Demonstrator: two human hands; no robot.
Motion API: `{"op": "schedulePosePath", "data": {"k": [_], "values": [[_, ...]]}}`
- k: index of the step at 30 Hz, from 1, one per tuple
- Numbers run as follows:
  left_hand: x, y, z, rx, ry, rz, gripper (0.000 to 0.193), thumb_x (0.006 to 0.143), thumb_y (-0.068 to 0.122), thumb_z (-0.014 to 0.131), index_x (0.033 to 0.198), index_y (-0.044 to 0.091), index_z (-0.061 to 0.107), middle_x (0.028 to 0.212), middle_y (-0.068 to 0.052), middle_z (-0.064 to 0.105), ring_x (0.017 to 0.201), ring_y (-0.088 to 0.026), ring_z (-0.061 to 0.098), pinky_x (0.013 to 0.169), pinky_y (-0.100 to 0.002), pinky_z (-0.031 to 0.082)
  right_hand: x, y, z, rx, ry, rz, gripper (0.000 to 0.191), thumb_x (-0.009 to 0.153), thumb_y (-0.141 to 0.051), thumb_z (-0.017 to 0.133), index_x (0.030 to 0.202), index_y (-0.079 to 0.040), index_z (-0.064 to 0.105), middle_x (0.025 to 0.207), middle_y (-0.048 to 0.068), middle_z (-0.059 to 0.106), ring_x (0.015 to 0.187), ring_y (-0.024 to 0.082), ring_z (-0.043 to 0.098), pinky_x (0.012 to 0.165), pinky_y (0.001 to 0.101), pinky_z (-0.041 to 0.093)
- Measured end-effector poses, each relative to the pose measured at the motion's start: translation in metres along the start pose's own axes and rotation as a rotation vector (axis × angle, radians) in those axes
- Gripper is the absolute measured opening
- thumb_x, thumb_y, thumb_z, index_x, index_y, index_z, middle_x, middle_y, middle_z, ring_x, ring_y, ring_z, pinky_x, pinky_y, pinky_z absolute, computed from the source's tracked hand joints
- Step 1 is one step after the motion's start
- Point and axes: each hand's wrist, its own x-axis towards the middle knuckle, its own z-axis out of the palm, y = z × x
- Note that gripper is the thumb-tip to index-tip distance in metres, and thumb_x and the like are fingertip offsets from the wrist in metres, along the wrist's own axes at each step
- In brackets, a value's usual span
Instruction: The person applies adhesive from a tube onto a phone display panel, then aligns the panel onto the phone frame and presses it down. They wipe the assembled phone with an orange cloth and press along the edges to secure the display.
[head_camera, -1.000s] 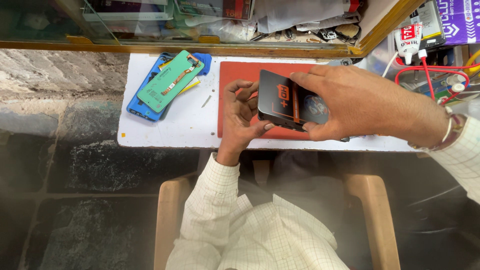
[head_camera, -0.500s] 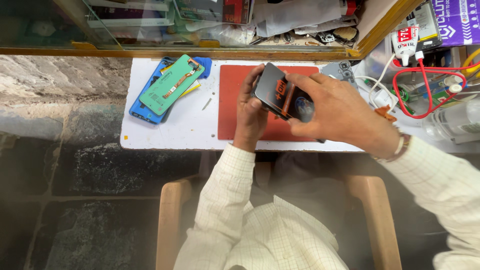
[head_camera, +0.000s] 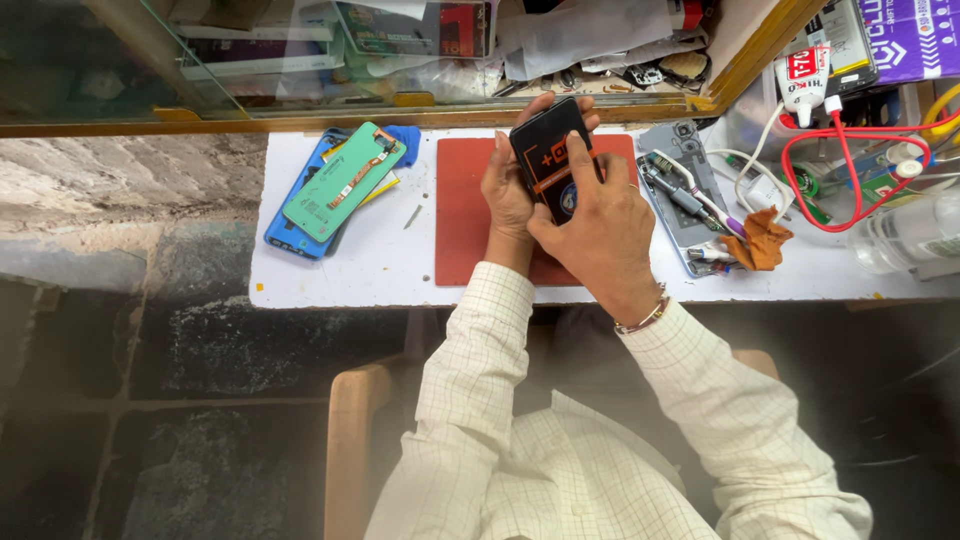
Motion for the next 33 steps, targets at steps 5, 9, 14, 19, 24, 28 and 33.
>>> {"op": "schedulePosePath", "data": {"k": [5,9,14,19,24,28,33], "values": [[0.007,-0.001,-0.002,-0.023,0.012,-0.035,0.064,0.105,0.052,0.054,0.149,0.005,0.05,0.144,-0.032,0.055,0.131,-0.043,0.06,0.108,-0.053,0.056,0.0,-0.002,0.006,-0.05,0.04,0.027,0.082,0.071,-0.036,0.084,0.143,-0.007,0.058,0.111,0.019,0.059,0.08,0.034,0.068,0.066,0.0427,0.057],[0.007,0.002,-0.004,-0.007,0.071,-0.029,0.056,0.104,0.048,0.054,0.14,0.005,0.055,0.139,-0.032,0.058,0.127,-0.043,0.062,0.105,-0.053,0.056,-0.002,-0.006,0.014,-0.082,0.063,0.03,0.078,0.072,-0.036,0.083,0.142,-0.009,0.06,0.111,0.019,0.058,0.079,0.032,0.068,0.065,0.0419,0.056],[0.006,0.003,-0.005,0.003,0.106,-0.042,0.052,0.103,0.045,0.056,0.134,0.005,0.057,0.138,-0.031,0.059,0.124,-0.041,0.064,0.105,-0.051,0.056,-0.005,-0.005,0.018,-0.088,0.072,0.017,0.076,0.073,-0.036,0.083,0.141,-0.01,0.061,0.113,0.019,0.058,0.083,0.033,0.067,0.069,0.0431,0.055],[0.005,0.005,-0.006,0.0,0.144,-0.042,0.053,0.103,0.046,0.055,0.134,0.004,0.056,0.136,-0.032,0.06,0.121,-0.041,0.065,0.106,-0.05,0.056,-0.006,-0.003,0.017,-0.09,0.08,-0.055,0.078,0.072,-0.039,0.083,0.14,-0.007,0.061,0.117,0.023,0.057,0.09,0.037,0.065,0.074,0.0446,0.054],[0.004,0.005,-0.006,0.049,0.154,-0.033,0.054,0.103,0.047,0.054,0.134,0.003,0.056,0.134,-0.031,0.061,0.117,-0.039,0.067,0.103,-0.049,0.057,-0.007,0.001,0.019,-0.04,-0.025,-0.028,0.076,0.074,-0.036,0.082,0.14,-0.005,0.061,0.117,0.022,0.057,0.09,0.037,0.064,0.077,0.0454,0.053],[0.005,0.003,-0.007,0.01,0.139,-0.022,0.05,0.106,0.045,0.052,0.135,0.004,0.056,0.132,-0.029,0.062,0.116,-0.037,0.067,0.099,-0.047,0.058,-0.005,0.008,0.015,0.021,-0.03,-0.062,0.074,0.078,-0.034,0.083,0.141,-0.004,0.059,0.12,0.023,0.057,0.097,0.037,0.064,0.084,0.0474,0.053],[0.006,0.005,-0.014,-0.048,0.164,0.022,0.049,0.11,0.044,0.05,0.136,0.003,0.057,0.13,-0.028,0.062,0.116,-0.037,0.066,0.1,-0.046,0.058,-0.023,0.028,-0.008,0.231,0.011,-0.081,0.088,0.076,-0.04,0.091,0.144,0.001,0.053,0.13,0.026,0.055,0.114,0.043,0.062,0.094,0.0479,0.053]]}}
